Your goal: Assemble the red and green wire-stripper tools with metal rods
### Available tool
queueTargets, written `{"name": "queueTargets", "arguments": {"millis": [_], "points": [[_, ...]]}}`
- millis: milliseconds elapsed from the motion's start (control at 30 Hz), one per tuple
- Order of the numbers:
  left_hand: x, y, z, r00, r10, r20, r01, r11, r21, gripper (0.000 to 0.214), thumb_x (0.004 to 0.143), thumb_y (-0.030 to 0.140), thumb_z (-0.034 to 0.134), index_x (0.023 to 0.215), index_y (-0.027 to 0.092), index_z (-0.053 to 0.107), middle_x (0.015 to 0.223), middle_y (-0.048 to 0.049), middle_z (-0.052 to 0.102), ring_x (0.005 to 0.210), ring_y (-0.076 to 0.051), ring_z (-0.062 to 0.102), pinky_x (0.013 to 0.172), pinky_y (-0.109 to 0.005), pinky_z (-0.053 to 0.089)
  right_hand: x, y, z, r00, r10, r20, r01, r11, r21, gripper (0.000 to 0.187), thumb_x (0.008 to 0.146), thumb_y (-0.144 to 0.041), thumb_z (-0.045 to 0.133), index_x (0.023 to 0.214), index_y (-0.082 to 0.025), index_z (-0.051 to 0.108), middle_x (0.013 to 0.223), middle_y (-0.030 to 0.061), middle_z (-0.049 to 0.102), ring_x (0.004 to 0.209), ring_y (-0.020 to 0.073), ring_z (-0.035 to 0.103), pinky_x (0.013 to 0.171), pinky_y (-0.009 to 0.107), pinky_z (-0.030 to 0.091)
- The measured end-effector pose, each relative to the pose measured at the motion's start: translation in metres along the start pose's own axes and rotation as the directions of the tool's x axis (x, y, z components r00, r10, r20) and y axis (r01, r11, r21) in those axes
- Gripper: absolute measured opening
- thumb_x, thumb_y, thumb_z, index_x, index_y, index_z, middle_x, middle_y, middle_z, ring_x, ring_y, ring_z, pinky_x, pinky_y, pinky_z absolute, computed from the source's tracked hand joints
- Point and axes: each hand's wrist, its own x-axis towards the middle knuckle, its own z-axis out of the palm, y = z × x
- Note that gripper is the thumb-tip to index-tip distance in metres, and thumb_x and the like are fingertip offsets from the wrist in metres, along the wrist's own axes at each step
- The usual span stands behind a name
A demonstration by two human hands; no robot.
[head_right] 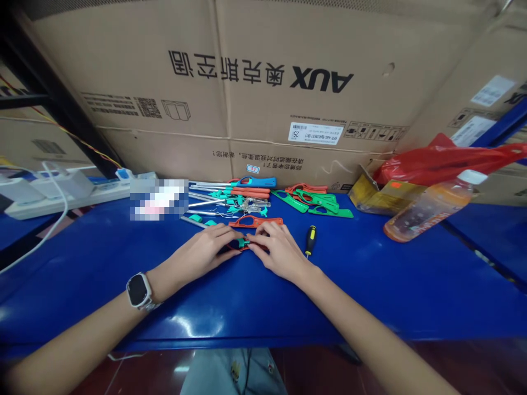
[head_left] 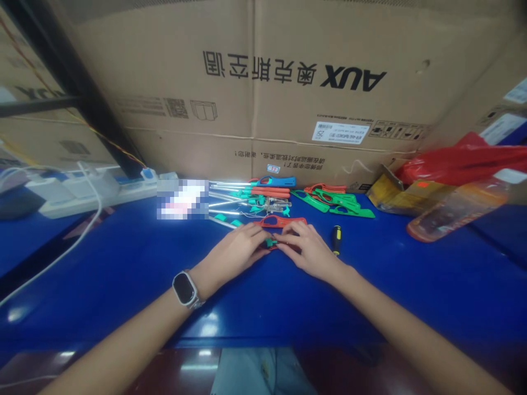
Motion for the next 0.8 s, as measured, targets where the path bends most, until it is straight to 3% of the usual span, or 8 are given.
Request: {"name": "queueTargets", "arguments": {"millis": [267, 533, 800], "points": [[-0.003, -0.009, -0.012, 0.995, -0.096, -0.008, 0.096, 0.992, 0.086, 0.036, 0.091, 0.05, 0.062, 0.109, 0.019, 0.066, 0.108, -0.0083, 0.065, 0.104, -0.028, 0.058, 0.09, -0.042, 0.044, 0.0, -0.003, 0.001, 1.0, 0.016, 0.007, -0.016, 1.0, -0.023, 0.025, 0.097, -0.029, 0.057, 0.117, -0.024, 0.071, 0.108, 0.0093, 0.064, 0.104, 0.024, 0.057, 0.085, 0.04, 0.041], [-0.005, -0.015, -0.01, 0.99, -0.137, 0.033, 0.138, 0.989, -0.051, 0.039, 0.09, 0.051, 0.063, 0.105, 0.016, 0.07, 0.105, -0.0098, 0.058, 0.093, -0.023, 0.059, 0.083, -0.036, 0.049, 0.001, -0.003, -0.001, 1.0, -0.003, 0.023, 0.005, 0.998, -0.059, 0.026, 0.098, -0.032, 0.056, 0.118, -0.025, 0.071, 0.107, 0.0085, 0.064, 0.103, 0.0231, 0.058, 0.086, 0.039, 0.041], [-0.008, -0.032, -0.014, 0.992, -0.102, 0.069, 0.114, 0.974, -0.197, 0.027, 0.1, 0.025, 0.046, 0.112, 0.02, 0.07, 0.103, -0.0075, 0.06, 0.091, -0.019, 0.06, 0.082, -0.033, 0.049, 0.001, -0.004, -0.001, 1.0, -0.005, 0.023, 0.007, 0.998, -0.064, 0.027, 0.098, -0.032, 0.056, 0.119, -0.026, 0.071, 0.107, 0.0087, 0.064, 0.103, 0.0231, 0.058, 0.085, 0.039, 0.042]]}}
